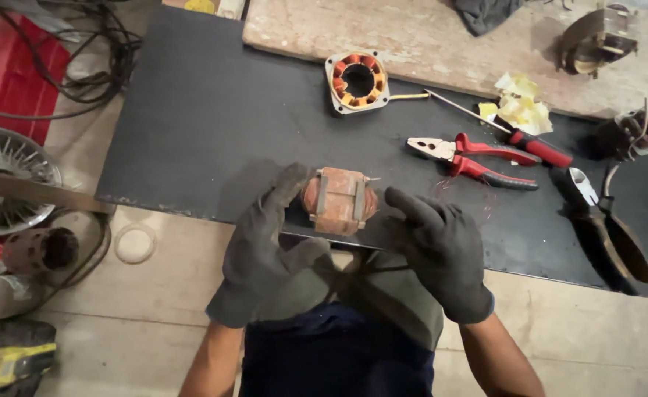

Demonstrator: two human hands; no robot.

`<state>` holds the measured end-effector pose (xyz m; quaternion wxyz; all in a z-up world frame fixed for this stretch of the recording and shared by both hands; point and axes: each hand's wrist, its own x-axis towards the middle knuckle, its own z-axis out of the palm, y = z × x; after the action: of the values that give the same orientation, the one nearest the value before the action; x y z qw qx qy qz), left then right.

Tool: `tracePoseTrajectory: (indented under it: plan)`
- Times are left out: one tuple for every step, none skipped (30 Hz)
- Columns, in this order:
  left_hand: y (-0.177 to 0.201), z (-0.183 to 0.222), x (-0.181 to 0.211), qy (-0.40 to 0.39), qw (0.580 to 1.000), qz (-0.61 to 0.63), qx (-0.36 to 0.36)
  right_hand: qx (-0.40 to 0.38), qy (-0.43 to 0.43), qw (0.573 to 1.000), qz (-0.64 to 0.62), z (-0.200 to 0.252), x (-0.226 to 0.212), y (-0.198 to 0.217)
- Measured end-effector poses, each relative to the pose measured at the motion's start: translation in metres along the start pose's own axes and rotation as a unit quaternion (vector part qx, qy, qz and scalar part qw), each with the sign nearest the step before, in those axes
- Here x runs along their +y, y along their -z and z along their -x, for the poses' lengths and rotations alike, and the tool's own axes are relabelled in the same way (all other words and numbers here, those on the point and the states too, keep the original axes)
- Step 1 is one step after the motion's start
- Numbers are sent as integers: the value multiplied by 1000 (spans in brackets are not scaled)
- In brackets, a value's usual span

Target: Unwinding copper wire from a motor core on a repair bench

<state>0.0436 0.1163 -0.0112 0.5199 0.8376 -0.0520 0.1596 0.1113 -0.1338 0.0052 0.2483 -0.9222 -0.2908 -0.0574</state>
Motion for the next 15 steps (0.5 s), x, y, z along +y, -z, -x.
tracePoseTrajectory:
  plan:
    - [-1,2,-2,4,1000,1,2,-4,1,1000,0,-2,-4,3]
    - [-2,2,-5,-4,999,31,10,1,10,1000,-24,-4,-7,5]
    - [-3,2,-7,-11,998,60,18,7,18,999,-48,-7,-11,8]
    - [-1,0,-4,-10,998,60,19,6,19,999,-48,-8,-11,7]
    - [0,-1,-1,-16,999,21,18,7,23,998,-56,-8,-11,6]
    - [1,-3,3,-21,1000,-17,15,8,24,998,-65,-8,-11,5]
    - [0,-3,3,-21,1000,-16,14,8,23,998,-64,-8,-11,5]
    - [0,-4,3,-34,999,-21,-3,6,11,998,-64,-8,-12,4]
    - [0,-5,4,-47,998,-25,-19,4,-2,998,-64,-9,-13,3]
    - [-2,-7,6,-45,999,-26,-17,2,0,998,-65,-9,-16,4]
    - [-4,-10,8,-66,997,-36,4,21,19,999,-46,-10,-18,4]
    - [-5,-14,9,-90,995,-47,24,44,36,998,-26,-11,-21,4]
    - [-5,-14,6,-91,994,-47,23,45,36,998,-26,-7,-17,0]
    - [-5,-12,3,-84,995,-58,14,43,43,998,4,-3,-14,-3]
    - [-5,-11,0,-77,995,-69,4,41,49,997,34,2,-10,-6]
